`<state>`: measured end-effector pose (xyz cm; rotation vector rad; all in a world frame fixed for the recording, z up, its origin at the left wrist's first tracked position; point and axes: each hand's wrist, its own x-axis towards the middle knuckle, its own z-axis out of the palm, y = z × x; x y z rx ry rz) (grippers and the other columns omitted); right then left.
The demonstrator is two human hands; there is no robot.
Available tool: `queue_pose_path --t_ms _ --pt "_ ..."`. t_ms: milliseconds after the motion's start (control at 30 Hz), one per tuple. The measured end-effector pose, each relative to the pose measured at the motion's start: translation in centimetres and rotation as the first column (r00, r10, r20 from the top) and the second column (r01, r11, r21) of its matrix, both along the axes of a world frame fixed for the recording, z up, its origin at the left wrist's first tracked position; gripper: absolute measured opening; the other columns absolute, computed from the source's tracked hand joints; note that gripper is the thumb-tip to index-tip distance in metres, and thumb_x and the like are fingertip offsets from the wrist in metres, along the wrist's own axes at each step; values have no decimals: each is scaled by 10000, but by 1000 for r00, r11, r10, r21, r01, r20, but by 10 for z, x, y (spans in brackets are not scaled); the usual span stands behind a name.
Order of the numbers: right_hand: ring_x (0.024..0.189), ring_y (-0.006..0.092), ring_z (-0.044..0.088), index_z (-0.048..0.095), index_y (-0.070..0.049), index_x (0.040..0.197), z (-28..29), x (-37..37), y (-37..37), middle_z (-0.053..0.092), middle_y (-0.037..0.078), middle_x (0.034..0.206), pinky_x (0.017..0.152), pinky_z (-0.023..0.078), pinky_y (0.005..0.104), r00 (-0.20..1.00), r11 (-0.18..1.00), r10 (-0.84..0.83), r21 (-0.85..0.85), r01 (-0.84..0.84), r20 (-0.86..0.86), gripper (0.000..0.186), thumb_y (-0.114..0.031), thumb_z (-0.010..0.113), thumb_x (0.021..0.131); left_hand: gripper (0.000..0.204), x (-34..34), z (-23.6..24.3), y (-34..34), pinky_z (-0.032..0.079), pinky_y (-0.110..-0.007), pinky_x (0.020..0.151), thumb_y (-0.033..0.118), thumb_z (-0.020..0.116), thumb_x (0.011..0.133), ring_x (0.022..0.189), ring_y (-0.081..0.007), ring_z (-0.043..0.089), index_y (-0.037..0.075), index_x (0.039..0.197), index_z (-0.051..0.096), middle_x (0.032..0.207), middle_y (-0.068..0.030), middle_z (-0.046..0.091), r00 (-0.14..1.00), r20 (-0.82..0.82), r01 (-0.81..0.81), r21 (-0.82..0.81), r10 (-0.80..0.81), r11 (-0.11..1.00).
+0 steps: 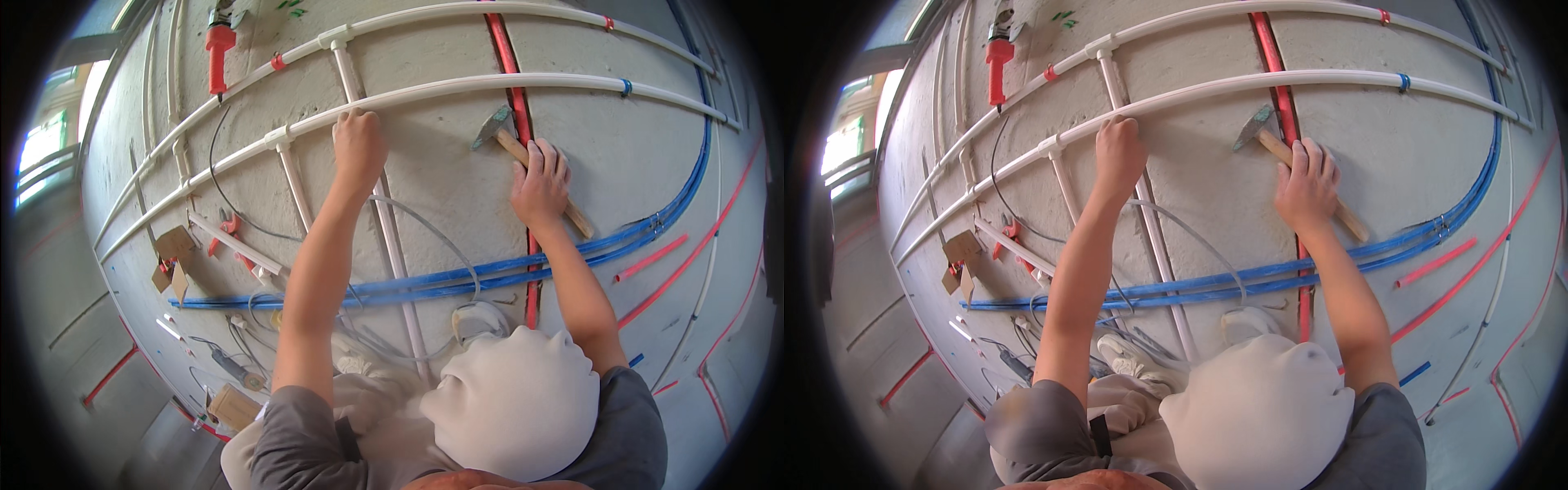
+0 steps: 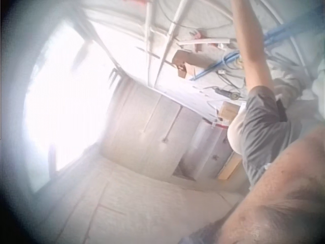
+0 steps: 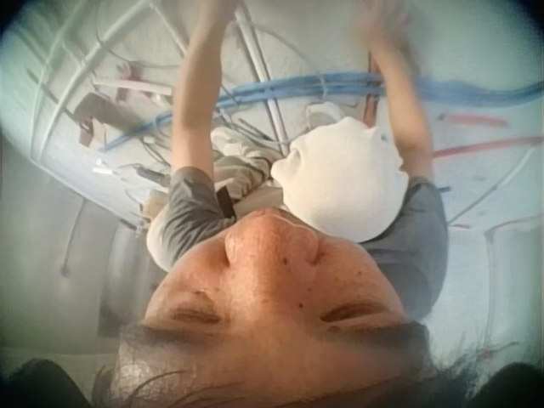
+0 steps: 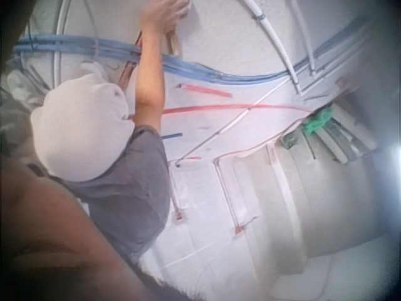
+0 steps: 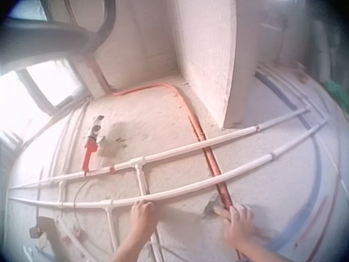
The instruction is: The person positions white PVC pipes on a concrete floor, secures them with plastic clips using a hammer, and uses a power drill to fasten the clips. The person also handles red and blue pipes and various connectors during the process.
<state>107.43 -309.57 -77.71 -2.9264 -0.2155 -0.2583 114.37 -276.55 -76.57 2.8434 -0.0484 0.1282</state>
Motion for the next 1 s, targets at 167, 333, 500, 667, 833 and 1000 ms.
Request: queue_pose_path --t_ms 167,333,500,667,833,1000 --pt "1276 369 545 594 -87 1360 -2 1 -1 587 98 1383 1057 436 540 1000 999 8 44 -9 18 466 -252 720 943 115 -11 -11 3 504 -494 902 -23 623 747 1011 -400 614 -27 842 687 987 -186 661 992 116 -37 -75 46 996" --pt "1185 357 571 623 -99 1299 9 5 -5 624 98 1240 991 468 520 996 988 11 153 4 -91 375 -232 725 963 94 -38 -12 3 483 -470 897 12 625 786 1025 -340 578 -7 866 668 1040 -127 595 986 151 66 -10 -64 998" --pt "1088 361 603 613 -65 1260 40 16 -2 629 128 1150 924 506 466 951 958 98 287 -10 -294 327 -178 730 976 296 -59 -16 8 483 -462 947 43 614 816 1091 -327 563 -39 1097 654 1199 -130 559 984 163 83 -26 -77 996" --pt "813 217 638 586 -21 1203 77 34 28 646 112 980 748 525 367 874 778 246 624 80 -418 250 -144 695 1014 551 -65 -21 11 471 -441 1082 32 606 835 1229 -321 554 -30 1383 596 1333 -124 560 996 73 54 -35 -52 998" --pt "633 88 580 575 11 1192 112 52 61 668 70 862 566 465 269 582 689 382 641 339 -718 242 -117 684 1017 464 -64 -16 14 487 -422 1066 69 610 855 1199 -311 569 -21 1310 623 1288 -110 581 995 90 41 -72 -34 997" --pt "683 168 618 584 45 1332 120 36 66 674 108 850 645 517 333 742 747 382 657 103 -551 393 -122 696 994 389 -72 -28 16 498 -407 1048 88 601 869 1174 -307 580 -11 1244 637 1255 -109 590 983 154 108 -34 -101 994"
